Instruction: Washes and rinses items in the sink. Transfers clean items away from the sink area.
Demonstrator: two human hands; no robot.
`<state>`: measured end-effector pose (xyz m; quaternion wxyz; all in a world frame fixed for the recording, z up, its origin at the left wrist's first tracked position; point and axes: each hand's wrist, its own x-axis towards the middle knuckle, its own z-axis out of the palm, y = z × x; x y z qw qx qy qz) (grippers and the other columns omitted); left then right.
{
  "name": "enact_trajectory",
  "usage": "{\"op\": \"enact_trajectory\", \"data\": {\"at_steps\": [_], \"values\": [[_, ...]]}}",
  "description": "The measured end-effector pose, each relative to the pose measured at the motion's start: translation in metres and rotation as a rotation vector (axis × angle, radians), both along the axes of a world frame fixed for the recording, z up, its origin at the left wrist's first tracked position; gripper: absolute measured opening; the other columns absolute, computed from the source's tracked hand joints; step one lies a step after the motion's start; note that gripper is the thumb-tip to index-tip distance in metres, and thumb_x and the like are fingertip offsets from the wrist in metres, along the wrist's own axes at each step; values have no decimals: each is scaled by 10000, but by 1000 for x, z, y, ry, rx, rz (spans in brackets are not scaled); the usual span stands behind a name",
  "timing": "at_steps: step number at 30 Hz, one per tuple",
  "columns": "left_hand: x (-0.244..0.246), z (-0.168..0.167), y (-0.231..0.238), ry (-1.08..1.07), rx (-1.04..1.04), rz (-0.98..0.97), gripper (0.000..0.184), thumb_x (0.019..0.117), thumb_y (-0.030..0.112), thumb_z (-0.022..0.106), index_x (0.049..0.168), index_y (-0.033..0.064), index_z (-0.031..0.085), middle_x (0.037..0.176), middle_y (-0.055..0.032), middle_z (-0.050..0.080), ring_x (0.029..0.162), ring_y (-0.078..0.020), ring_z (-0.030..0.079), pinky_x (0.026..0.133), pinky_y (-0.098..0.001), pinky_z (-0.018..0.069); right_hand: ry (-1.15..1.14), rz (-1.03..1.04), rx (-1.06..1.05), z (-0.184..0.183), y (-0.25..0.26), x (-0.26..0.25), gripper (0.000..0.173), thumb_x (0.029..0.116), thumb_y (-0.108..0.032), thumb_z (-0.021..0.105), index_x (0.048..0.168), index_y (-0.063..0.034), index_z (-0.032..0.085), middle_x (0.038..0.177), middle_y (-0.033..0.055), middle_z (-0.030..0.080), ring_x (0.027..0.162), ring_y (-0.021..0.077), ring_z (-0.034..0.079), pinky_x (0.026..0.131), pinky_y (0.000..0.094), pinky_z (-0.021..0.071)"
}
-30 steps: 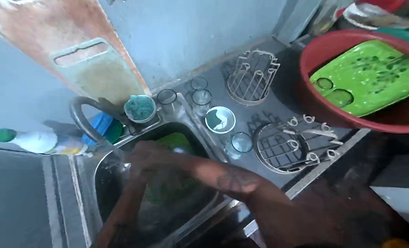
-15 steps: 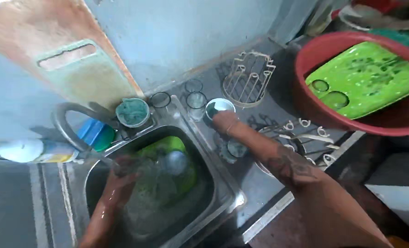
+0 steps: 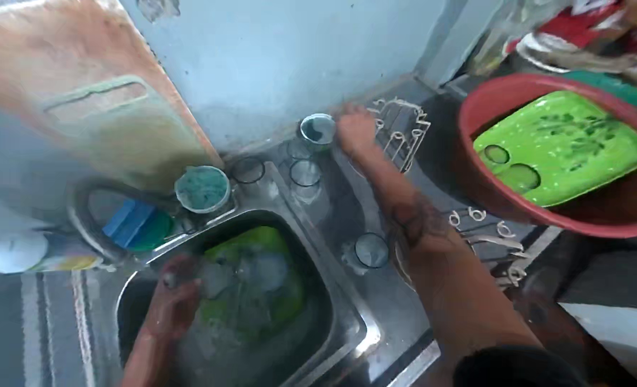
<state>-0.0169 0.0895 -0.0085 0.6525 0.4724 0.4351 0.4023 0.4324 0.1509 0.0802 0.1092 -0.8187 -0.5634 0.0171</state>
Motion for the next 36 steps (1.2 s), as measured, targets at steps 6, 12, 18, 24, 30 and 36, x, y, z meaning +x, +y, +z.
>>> {"op": "enact_trajectory", "data": {"at_steps": [6,12,18,24,30,36], "values": [[43,27,16,17,-303,76,463,1114,452,272,1261,109,546,930,-30,707,796,-154,712,675,-364,627,131,-372,21,12,-33,78,793,951,-523,662,1553,-66,423,1591,376,286,1473,634,173,1103,838,142],[40,18,6,-31,-447,15,298,1091,283,397,1262,81,534,972,-78,702,832,-199,717,700,-378,629,197,-126,-118,30,-63,72,734,982,-541,617,1534,-86,452,1493,339,459,1338,577,458,1025,794,345],[-12,15,-25,7,-221,-70,354,776,133,659,1124,172,606,881,79,713,751,-38,682,651,-234,595,30,-160,-491,81,-241,21,520,935,-489,718,1144,-14,697,1026,301,695,1002,551,649,797,781,458],[-23,6,-14,37,-8,-133,920,556,182,876,1352,165,416,1134,60,662,1002,-80,667,814,-278,601,-64,-233,-225,34,-308,28,238,1010,-248,648,1127,-68,749,1105,317,689,992,581,652,764,779,474],[18,17,0,-289,-266,18,439,1078,461,333,1297,133,527,1060,-90,702,921,-265,716,765,-477,629,402,71,247,65,-220,-99,255,1003,-151,629,1160,34,710,1126,210,691,990,317,693,880,491,569],[33,-7,-18,-463,-430,38,531,1071,516,214,886,199,598,739,17,667,680,-104,667,599,-328,594,2138,21,-109,-8,-82,-305,213,1084,-81,420,1106,78,560,838,93,624,689,103,630,665,240,567]]}}
